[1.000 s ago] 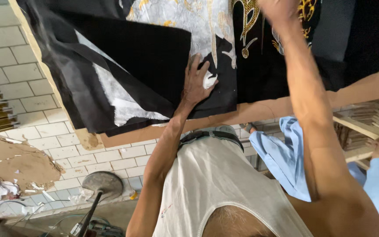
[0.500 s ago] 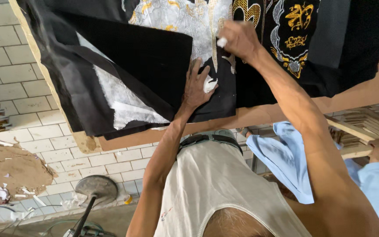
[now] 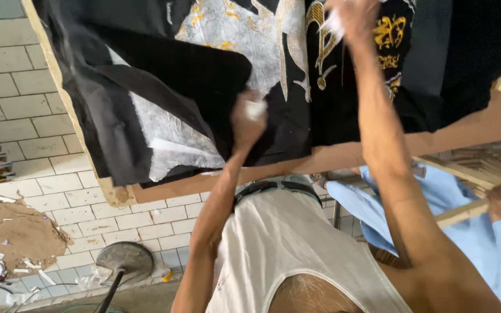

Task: The person peels white paper backing off embroidered fabric panels laid on a large work table, tearing the paper into pieces and dropping scraps on the floor, then smooths the fabric flat with their hands.

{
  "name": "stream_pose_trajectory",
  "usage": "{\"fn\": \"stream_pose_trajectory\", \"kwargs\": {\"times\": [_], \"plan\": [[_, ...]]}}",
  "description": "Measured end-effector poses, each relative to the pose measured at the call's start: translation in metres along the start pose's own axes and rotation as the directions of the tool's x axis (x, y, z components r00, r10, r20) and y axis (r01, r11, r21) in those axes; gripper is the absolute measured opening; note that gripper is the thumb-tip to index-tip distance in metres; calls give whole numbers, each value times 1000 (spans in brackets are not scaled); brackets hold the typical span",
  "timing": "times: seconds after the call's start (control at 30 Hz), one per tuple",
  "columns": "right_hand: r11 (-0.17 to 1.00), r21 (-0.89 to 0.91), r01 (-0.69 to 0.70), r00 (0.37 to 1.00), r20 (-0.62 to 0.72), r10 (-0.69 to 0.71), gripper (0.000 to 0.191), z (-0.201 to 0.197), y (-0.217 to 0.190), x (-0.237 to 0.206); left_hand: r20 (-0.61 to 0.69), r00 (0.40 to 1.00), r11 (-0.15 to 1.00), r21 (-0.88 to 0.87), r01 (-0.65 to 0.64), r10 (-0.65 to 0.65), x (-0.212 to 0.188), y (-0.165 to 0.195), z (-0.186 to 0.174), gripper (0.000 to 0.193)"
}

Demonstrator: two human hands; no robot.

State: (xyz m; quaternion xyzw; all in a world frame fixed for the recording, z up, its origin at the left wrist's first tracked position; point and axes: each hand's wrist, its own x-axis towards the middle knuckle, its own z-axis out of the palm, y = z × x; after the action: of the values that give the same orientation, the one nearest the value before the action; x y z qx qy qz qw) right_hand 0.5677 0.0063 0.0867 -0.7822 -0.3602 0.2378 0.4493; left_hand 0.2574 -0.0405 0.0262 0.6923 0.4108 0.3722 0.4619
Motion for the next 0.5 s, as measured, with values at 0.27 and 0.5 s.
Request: {"fn": "stream_pose_trajectory", "kwargs": {"times": [0.27,0.5], "plan": [[755,-351,554,832,225,-506,23,50,8,-66,-317,922,954,122,273,-223,8,-8,-75,42],[543,-631,554,802,231,-550,20,77,-21,-38,67,987,698,700,-153,149,-14,-3,-77,60]]}}
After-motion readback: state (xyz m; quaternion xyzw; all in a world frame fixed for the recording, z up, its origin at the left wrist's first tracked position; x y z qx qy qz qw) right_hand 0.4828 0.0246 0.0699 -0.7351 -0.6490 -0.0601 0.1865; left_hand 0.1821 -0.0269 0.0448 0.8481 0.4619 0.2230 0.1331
